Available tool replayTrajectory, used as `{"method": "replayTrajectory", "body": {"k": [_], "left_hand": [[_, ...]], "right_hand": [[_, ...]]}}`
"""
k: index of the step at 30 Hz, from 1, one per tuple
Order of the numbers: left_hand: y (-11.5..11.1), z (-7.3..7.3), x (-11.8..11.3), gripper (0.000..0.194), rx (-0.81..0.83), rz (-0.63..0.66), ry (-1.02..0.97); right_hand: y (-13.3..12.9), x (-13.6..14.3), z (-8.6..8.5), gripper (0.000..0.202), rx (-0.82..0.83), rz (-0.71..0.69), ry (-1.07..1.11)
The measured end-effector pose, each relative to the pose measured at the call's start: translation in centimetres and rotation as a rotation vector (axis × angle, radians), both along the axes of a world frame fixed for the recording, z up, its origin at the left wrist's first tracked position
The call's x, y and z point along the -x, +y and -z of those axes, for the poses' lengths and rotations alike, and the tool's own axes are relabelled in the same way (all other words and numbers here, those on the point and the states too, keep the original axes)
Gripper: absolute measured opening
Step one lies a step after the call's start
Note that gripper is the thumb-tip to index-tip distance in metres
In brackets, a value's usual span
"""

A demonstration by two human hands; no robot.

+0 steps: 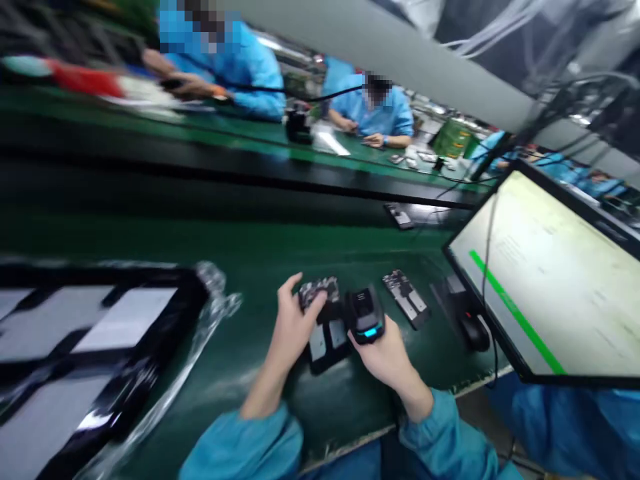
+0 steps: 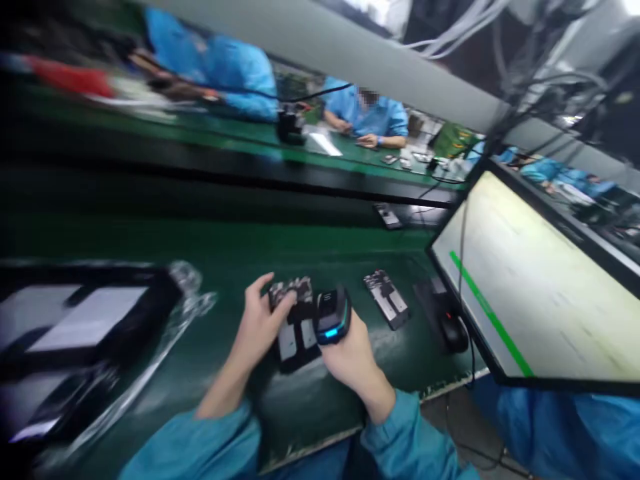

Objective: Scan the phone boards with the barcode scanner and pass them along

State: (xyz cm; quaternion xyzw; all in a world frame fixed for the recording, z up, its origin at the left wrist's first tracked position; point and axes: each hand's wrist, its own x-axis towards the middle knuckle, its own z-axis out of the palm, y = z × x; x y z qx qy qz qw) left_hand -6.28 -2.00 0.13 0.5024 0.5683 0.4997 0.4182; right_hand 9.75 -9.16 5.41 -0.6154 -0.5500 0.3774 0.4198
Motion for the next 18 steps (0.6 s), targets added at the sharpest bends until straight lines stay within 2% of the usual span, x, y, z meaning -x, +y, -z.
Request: {"method": "replayTrajectory", "body": {"k": [1,2,4,6,8,11,15,17,18], "left_hand": [[-0.2,0.7,0.5,0.090,0.045,0.163,-0.015],[-0.4,1.4,0.9,0.099,0.066,0.264,0.015],[-0.9,2.5,1.5,0.105,0.083,0.345,0.148],[-1.3,2.9,1.5,0.095,0.101,0.284,0.319],[-1.1,2.7,1.0,0.082,0.143,0.168,0.441],[0.5,2.4,-0.3,0.066,0.137,0.050,0.505],[1.9,2.7,-2.3,0.036,-0.146,0.067,0.515],[1.5,2.5,-1.7,0.030,-0.291,0.048,0.532],[1.3,2.2,-0.6,0.027,-0.333,0.012,0.550]], "right_hand": [[1.0,-0.4,0.9,0.025,0.046,-0.011,0.046],[1.7,-0.7,1.6,0.027,0.084,-0.054,0.101],[2.3,-1.3,2.7,0.032,0.122,-0.168,0.219],[1.8,-1.8,3.2,0.037,0.125,-0.241,0.309],[0.6,-2.6,3.1,0.042,0.144,-0.276,0.371],[0.0,-4.0,2.6,0.045,0.191,-0.338,0.428],[2.6,-3.9,2.0,0.049,0.289,-0.358,0.560],[3.9,-2.9,1.9,0.049,0.356,-0.367,0.639],[4.3,-2.4,2.0,0.048,0.377,-0.403,0.662]]}}
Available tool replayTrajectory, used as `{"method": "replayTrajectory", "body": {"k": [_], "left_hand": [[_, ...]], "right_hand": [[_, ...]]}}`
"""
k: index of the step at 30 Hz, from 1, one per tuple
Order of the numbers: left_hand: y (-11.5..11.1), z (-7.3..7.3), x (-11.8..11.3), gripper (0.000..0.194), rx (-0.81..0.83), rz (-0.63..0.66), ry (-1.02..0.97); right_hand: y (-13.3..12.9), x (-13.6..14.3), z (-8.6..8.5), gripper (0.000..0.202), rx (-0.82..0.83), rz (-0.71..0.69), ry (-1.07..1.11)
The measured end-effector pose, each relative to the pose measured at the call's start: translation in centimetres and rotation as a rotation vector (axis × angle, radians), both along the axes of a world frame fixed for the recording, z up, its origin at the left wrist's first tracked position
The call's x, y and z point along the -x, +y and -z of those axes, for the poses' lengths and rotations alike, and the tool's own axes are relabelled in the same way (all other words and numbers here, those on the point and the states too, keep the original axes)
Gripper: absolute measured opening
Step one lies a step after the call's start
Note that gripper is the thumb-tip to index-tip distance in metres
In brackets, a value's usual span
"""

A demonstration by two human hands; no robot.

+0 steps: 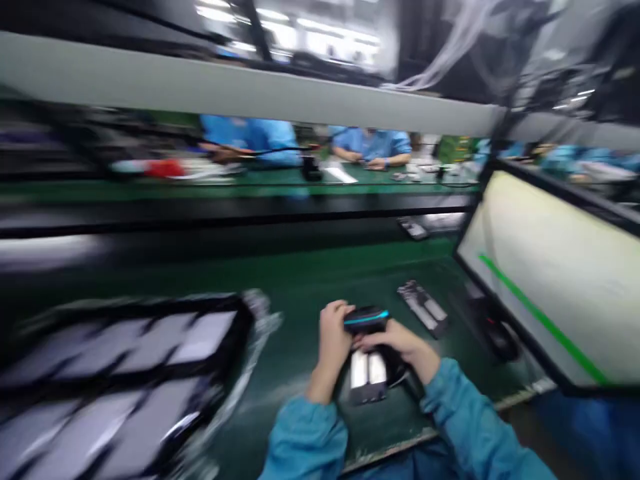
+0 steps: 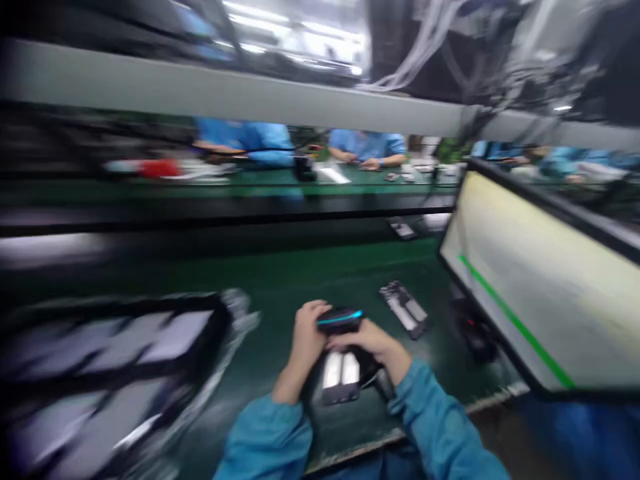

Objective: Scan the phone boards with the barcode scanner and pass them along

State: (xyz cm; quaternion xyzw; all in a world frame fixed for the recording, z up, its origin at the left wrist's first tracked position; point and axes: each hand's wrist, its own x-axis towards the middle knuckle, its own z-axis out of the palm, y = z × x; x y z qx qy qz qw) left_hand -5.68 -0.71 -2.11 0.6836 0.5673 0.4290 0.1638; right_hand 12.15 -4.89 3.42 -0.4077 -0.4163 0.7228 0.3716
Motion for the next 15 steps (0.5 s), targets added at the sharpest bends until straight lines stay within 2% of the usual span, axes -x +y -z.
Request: {"method": "replayTrajectory", "body": {"k": [2,3,5,7,9,10,12,15], "left_hand": [[0.0,-0.8,4.3,0.023,-0.035,-0.104,0.035],[0.0,-1.4,7.4,0.022,-0.017,-0.181,0.074],[-0.6,-3.1,14.8,0.020,0.070,-0.392,0.185],[-1.8,-4.9,21.7,0.019,0.173,-0.627,0.289],[-2.2,-6.3,26.6,0.022,0.253,-0.745,0.339],[-1.8,-6.7,28.1,0.027,0.284,-0.763,0.352],[-0.1,-7.0,29.6,0.034,0.341,-0.768,0.383],[3.0,-7.5,29.6,0.032,0.409,-0.739,0.425]], "right_hand": [[0.9,0.5,0.8,0.042,0.014,-0.073,0.051],[1.6,0.5,1.6,0.040,0.022,-0.089,0.074],[3.2,0.2,3.3,0.040,0.037,0.003,0.114],[4.2,-0.2,4.6,0.041,0.063,-0.029,0.119],[4.1,-0.6,4.9,0.041,0.082,-0.067,0.108],[3.8,-0.7,4.8,0.041,0.086,-0.071,0.101],[3.3,-0.6,4.4,0.041,0.080,-0.049,0.088],[3.0,-0.1,3.8,0.043,0.055,-0.009,0.079]]}}
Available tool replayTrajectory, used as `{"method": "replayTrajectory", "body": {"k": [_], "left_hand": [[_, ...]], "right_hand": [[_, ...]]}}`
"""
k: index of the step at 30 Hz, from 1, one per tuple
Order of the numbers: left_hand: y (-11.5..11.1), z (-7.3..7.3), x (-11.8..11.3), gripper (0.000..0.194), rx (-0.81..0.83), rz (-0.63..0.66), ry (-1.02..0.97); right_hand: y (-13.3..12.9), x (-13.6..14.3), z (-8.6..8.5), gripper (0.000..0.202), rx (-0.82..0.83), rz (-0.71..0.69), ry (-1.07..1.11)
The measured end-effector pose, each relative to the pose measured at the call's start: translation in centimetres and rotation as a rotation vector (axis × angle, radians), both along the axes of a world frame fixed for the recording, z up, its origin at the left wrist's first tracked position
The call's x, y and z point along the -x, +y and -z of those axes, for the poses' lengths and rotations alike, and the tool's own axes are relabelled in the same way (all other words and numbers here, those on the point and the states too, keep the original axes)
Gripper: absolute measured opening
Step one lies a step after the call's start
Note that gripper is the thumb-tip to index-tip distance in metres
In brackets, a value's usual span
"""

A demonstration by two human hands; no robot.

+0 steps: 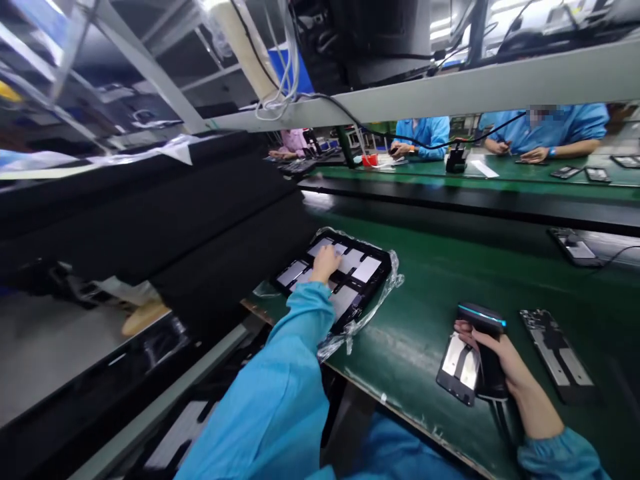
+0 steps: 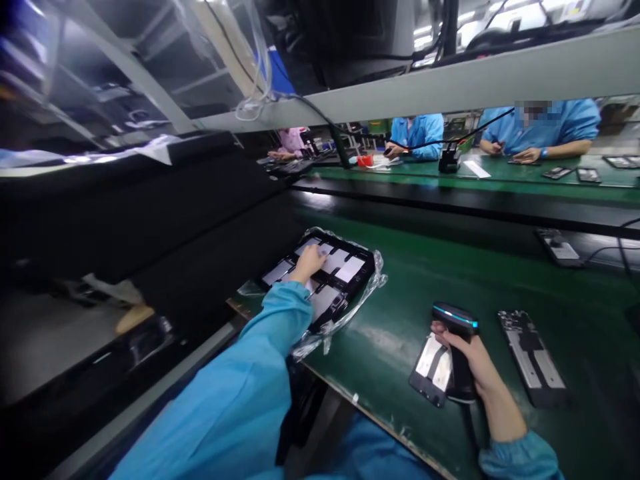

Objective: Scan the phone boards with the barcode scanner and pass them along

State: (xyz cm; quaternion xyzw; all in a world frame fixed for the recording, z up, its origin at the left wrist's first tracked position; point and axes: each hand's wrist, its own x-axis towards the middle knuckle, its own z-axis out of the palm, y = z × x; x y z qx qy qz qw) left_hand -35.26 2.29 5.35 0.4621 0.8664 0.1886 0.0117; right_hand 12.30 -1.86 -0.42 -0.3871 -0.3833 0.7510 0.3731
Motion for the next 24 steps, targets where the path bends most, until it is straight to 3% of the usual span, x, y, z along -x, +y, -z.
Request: {"method": "replayTrajectory", "body": {"k": [6,9,11,13,16,19,24], "left_hand": [[3.2,-3.9,-0.7,0.039,0.025,0.060,0.067],[3.6,-5.0,-4.7,0.040,-0.111,0.157,0.076],[3.0,-4.2,-10.0,0.037,-0.213,0.337,-0.035],[1.8,-2.4,-16.1,0.035,-0.208,0.547,-0.237],[0.4,0.3,-22.6,0.033,-0.195,0.633,-0.473],[0.4,1.8,-24.1,0.033,-0.216,0.617,-0.539],[1.7,1.9,-22.5,0.037,-0.243,0.632,-0.527]], "right_hand": [[-0.8,-0.1,-0.2,0.045,-0.078,0.017,0.029],[-1.3,-0.1,-0.3,0.044,-0.170,-0.009,-0.002],[-1.5,0.1,-0.4,0.040,-0.208,-0.022,-0.022],[-1.7,0.2,-0.5,0.038,-0.209,-0.009,-0.023],[-1.9,0.2,-0.4,0.039,-0.202,0.005,-0.013],[-1.9,0.1,-0.5,0.038,-0.211,0.002,-0.013],[-2.0,0.0,-1.0,0.035,-0.227,0.005,-0.006]]}}
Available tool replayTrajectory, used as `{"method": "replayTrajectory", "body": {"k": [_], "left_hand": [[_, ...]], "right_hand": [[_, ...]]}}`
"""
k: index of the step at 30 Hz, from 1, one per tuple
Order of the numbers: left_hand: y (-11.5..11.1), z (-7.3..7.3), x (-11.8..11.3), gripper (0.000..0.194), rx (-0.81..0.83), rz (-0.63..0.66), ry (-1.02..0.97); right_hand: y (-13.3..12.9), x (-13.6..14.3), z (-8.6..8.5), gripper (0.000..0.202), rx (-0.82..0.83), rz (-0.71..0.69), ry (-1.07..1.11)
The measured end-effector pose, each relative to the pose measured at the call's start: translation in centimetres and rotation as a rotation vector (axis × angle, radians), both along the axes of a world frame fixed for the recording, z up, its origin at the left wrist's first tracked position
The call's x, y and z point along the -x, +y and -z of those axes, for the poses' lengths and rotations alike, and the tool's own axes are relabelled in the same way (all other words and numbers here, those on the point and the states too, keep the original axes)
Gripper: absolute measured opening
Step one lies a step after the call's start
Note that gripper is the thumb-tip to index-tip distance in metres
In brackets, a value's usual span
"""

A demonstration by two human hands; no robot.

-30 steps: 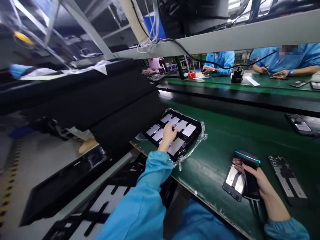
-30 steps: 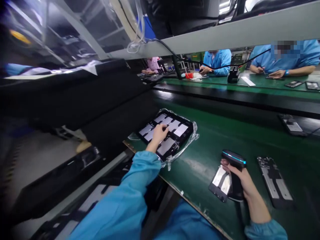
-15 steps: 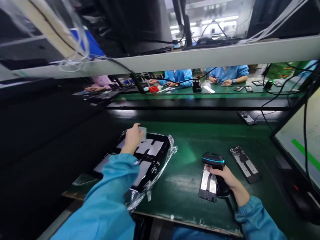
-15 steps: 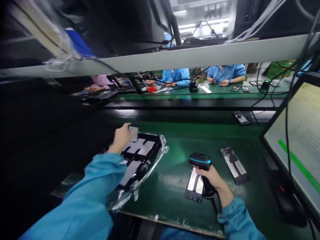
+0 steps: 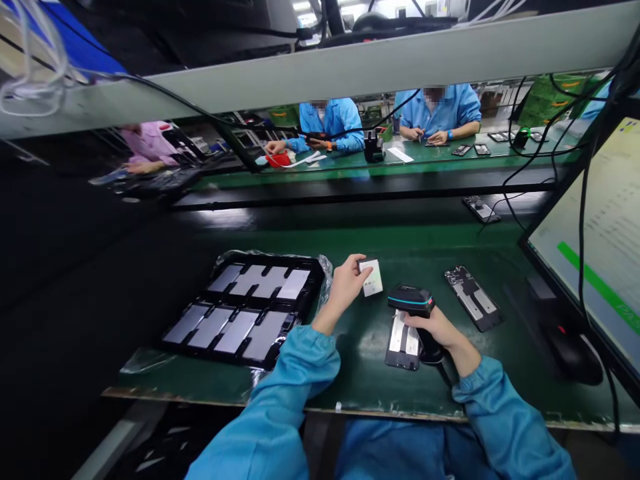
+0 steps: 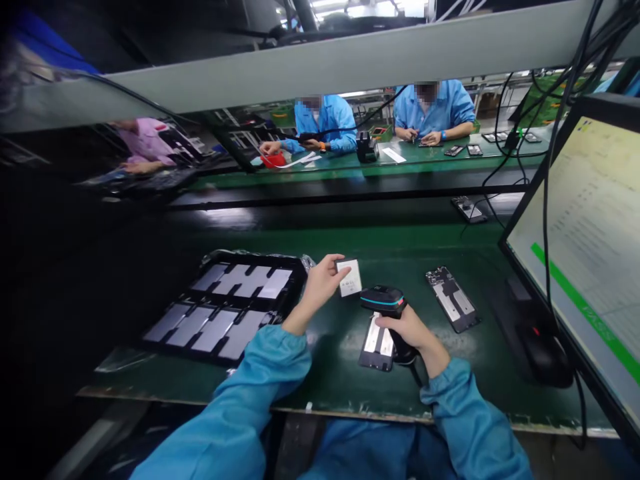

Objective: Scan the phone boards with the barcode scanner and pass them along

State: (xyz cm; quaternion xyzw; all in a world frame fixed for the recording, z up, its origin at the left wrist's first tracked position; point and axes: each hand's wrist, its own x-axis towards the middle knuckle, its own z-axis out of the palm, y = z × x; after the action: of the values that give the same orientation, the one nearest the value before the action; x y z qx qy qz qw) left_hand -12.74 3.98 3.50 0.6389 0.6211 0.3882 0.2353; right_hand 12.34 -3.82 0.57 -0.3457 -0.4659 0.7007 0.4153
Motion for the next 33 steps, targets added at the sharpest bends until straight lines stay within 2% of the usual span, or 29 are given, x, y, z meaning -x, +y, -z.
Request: {"method": "replayTrajectory", "body": {"k": [3,5,10,13,16,19,22,25,27,29,31,33], "left_hand": [[-0.2,-0.2,0.4,0.042,0.028,0.018,-0.086],[-1.2,0.3,0.0,0.045,0.077,0.074,-0.181],[-5.8,3.1,-4.2,0.046,0.345,0.370,-0.345],[-7.7,4.2,-6.1,0.036,0.277,0.434,-0.276],[-8.7,4.3,-5.9,0.032,0.085,0.433,-0.030],[-10.8,4.5,-5.4,0.047,0.057,0.383,0.152],[-14.1,5.5,-6.5,0.072,0.151,0.226,0.104],[-16.3,6.6,-8.7,0.076,0.237,0.108,-0.091],[-15.8,7.2,-9.5,0.076,0.289,-0.004,-0.204],[-13.0,7.7,-9.6,0.076,0.339,-0.062,-0.202],[-8.0,7.8,-9.4,0.074,0.348,-0.034,-0.108],[-1.5,7.1,-9.4,0.070,0.294,-0.057,-0.028]], "right_hand": [[0.3,-0.3,-0.1,0.035,0.020,0.015,0.015],[0.8,-0.7,0.1,0.037,0.046,0.035,0.036],[2.7,-1.9,0.9,0.041,0.131,0.098,0.117],[3.2,-1.9,1.2,0.043,0.164,0.122,0.130],[3.4,-1.5,1.3,0.043,0.188,0.133,0.125],[2.6,-2.0,1.0,0.042,0.192,0.180,0.104],[-0.2,-3.4,0.0,0.041,0.169,0.301,0.045],[-4.3,-4.0,-1.4,0.044,0.144,0.342,-0.014],[-6.0,-3.4,-1.8,0.055,0.104,0.291,0.056],[-6.2,-2.7,-1.7,0.060,0.104,0.335,0.119],[-5.2,-2.4,-1.4,0.064,0.127,0.428,0.142],[-4.5,-2.8,-1.3,0.063,0.143,0.501,0.134]]}}
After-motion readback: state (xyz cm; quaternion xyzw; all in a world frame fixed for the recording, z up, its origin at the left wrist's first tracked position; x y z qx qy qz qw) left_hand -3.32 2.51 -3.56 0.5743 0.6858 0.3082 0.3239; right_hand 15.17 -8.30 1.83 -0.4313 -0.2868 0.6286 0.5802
